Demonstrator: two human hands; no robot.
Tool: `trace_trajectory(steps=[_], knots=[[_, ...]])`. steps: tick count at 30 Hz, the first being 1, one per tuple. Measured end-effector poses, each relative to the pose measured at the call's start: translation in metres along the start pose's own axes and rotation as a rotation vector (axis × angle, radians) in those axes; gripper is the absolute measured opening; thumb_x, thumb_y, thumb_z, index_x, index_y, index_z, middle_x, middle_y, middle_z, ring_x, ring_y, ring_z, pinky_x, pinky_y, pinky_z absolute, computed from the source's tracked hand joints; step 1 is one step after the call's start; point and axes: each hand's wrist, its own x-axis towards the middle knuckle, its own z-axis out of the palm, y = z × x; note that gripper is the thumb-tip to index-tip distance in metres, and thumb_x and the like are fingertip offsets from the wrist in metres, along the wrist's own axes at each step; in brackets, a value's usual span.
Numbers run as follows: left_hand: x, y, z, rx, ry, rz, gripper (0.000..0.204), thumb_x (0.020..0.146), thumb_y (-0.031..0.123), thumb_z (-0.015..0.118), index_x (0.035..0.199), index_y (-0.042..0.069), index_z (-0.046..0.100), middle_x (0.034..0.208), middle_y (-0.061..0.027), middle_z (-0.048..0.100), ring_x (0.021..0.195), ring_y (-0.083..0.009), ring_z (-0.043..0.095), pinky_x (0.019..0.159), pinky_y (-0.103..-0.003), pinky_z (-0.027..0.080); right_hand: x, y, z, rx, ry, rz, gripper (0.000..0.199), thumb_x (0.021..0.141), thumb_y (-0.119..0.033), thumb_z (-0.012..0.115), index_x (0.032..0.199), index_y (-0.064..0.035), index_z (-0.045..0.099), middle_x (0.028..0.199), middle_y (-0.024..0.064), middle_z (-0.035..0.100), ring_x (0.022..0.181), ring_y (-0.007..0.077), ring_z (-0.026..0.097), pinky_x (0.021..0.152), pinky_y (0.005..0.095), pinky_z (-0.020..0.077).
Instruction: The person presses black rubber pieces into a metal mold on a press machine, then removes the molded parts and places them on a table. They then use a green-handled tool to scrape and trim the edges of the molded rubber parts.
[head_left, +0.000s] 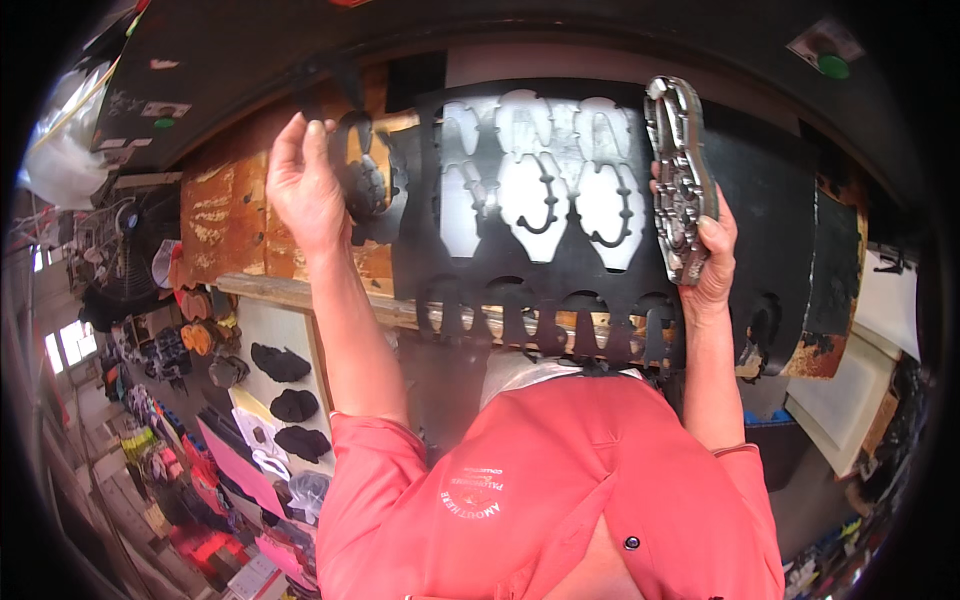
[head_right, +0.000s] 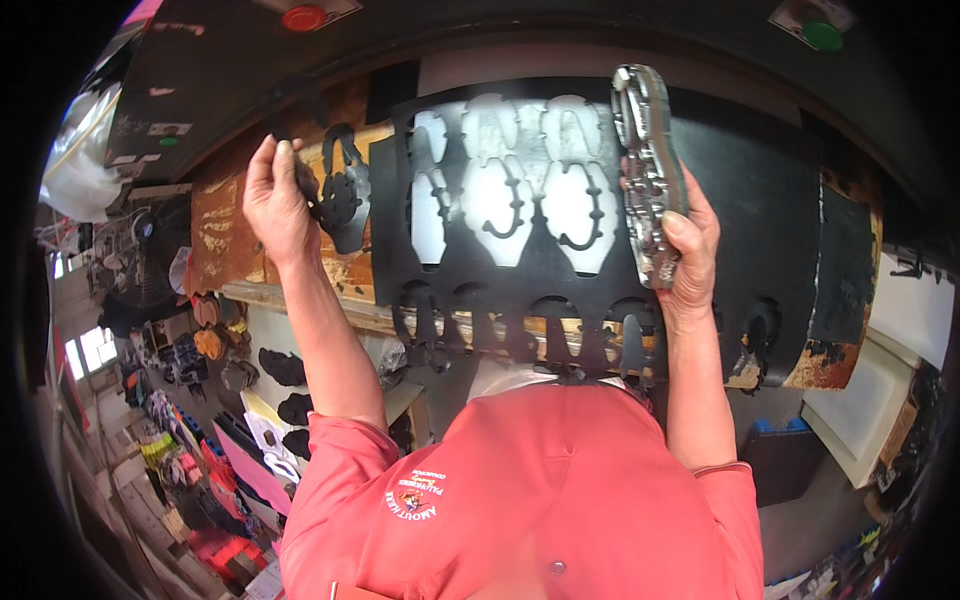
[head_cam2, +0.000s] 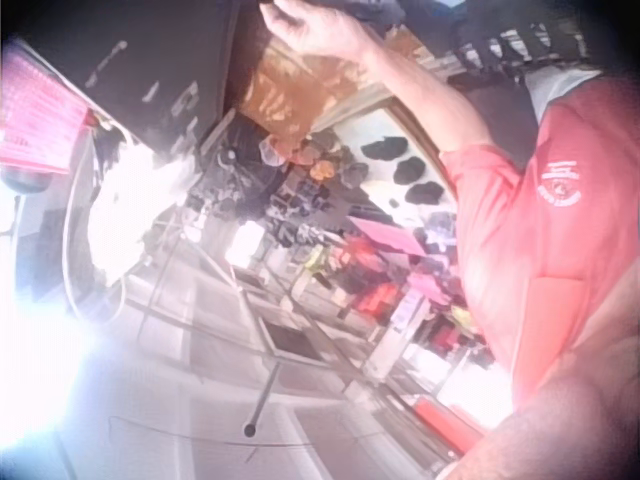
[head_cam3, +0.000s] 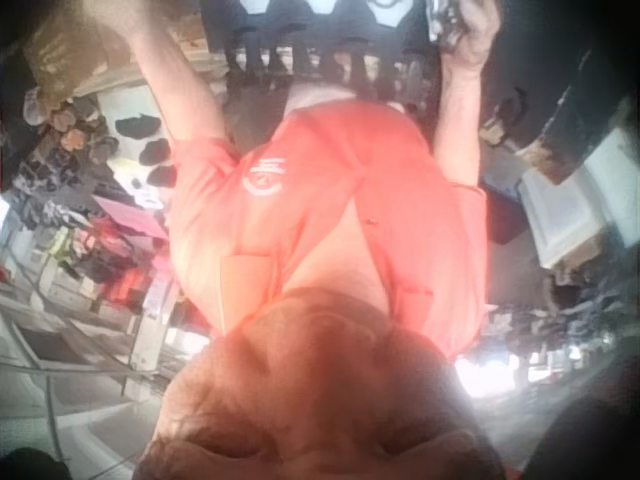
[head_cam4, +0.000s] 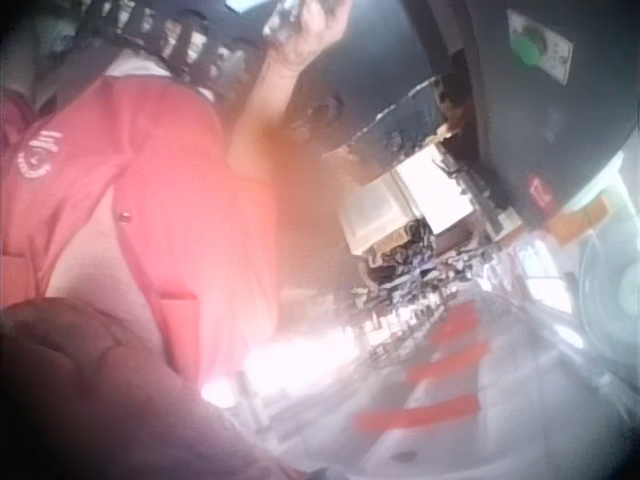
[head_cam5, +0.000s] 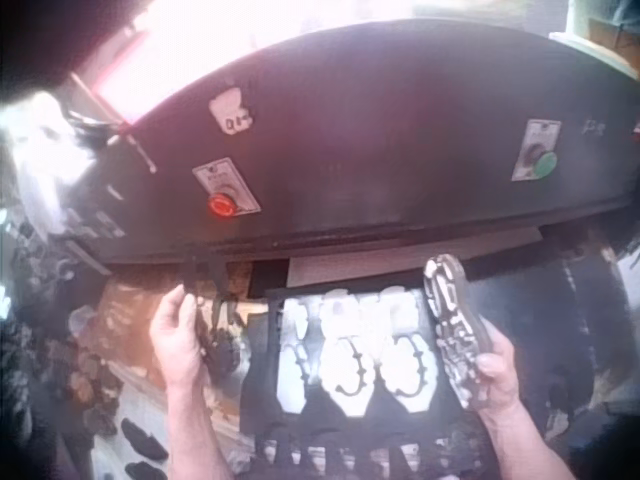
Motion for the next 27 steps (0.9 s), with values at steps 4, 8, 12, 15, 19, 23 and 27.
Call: trace_trajectory(steps=[4, 8, 12, 15, 19, 23, 27], knots=[[0.018, -0.052, -0.037, 0.387, -0.046, -0.014, 0.029, 0.103, 0.009, 0.069, 0.129, -0.003, 0.073, 0.108, -0.0123, 0.079, 0.098, -0.0167, 0.074, 0.09, -0.029, 0.058, 0.001, 0.001, -0.002, -0.028, -0.012, -0.007, 0.085, 0.083, -0.029, 0.073, 0.153, 0.0107, 0.046, 0.14, 0.0279, 0.065, 0.127, 0.0315, 0.067, 0.117, 0.0399, 0.0487], [0.019, -0.096, -0.066, 0.81, -0.047, 0.007, 0.034, 0.102, 0.02, 0.068, 0.125, -0.003, 0.075, 0.106, -0.0202, 0.08, 0.095, -0.025, 0.078, 0.089, -0.036, 0.058, 0.003, 0.003, 0.0, -0.048, -0.019, -0.023, 0.083, 0.083, -0.028, 0.072, 0.152, 0.0106, 0.047, 0.14, 0.0277, 0.064, 0.127, 0.0318, 0.068, 0.118, 0.0406, 0.048], [0.023, -0.093, -0.075, 1.159, -0.025, 0.294, 0.034, 0.103, 0.02, 0.065, 0.123, -0.005, 0.075, 0.117, -0.024, 0.074, 0.111, -0.0346, 0.071, 0.1, -0.043, 0.054, 0.001, 0.003, 0.0, -0.041, -0.019, -0.014, 0.083, 0.083, -0.027, 0.071, 0.153, 0.0108, 0.046, 0.139, 0.0246, 0.066, 0.125, 0.0289, 0.069, 0.113, 0.038, 0.0513], [-0.001, -0.064, -0.035, 0.944, -0.01, 0.237, 0.035, 0.106, 0.02, 0.061, 0.129, -0.005, 0.071, 0.127, -0.022, 0.07, 0.117, -0.0343, 0.067, 0.105, -0.044, 0.052, 0.001, 0.004, -0.002, -0.101, -0.004, -0.009, 0.08, 0.082, -0.02, 0.071, 0.154, 0.0079, 0.048, 0.132, 0.0142, 0.069, 0.109, 0.0174, 0.07, 0.098, 0.031, 0.0555], [-0.085, -0.026, 0.065, 0.566, -0.491, 0.26, 0.037, 0.107, 0.018, 0.062, 0.14, 0.0, 0.066, 0.14, -0.0197, 0.066, 0.131, -0.0324, 0.062, 0.113, -0.041, 0.046, 0.0, 0.001, 0.001, 0.005, 0.051, -0.002, 0.073, 0.085, -0.015, 0.073, 0.152, 0.0064, 0.052, 0.12, 0.0082, 0.072, 0.097, 0.0099, 0.068, 0.085, 0.0248, 0.0551], [-0.149, -0.022, 0.129, 0.899, -0.873, 0.6, 0.06, 0.102, 0.027, 0.069, 0.154, 0.005, 0.052, 0.165, -0.027, 0.04, 0.155, -0.0473, 0.033, 0.127, -0.06, 0.025, -0.007, -0.019, 0.003, 0.057, 0.025, 0.045, 0.072, 0.087, -0.021, 0.07, 0.149, 0.0105, 0.05, 0.13, 0.0206, 0.07, 0.115, 0.0242, 0.072, 0.104, 0.0336, 0.0552], [-0.148, -0.031, 0.108, 0.959, -0.842, 0.605, 0.058, 0.102, 0.025, 0.067, 0.155, 0.005, 0.051, 0.167, -0.0262, 0.038, 0.156, -0.0461, 0.033, 0.126, -0.061, 0.026, -0.035, -0.075, -0.017, 0.05, 0.09, -0.052, 0.076, 0.086, -0.024, 0.068, 0.15, 0.0132, 0.047, 0.133, 0.0297, 0.066, 0.12, 0.0321, 0.07, 0.109, 0.0381, 0.0546]])
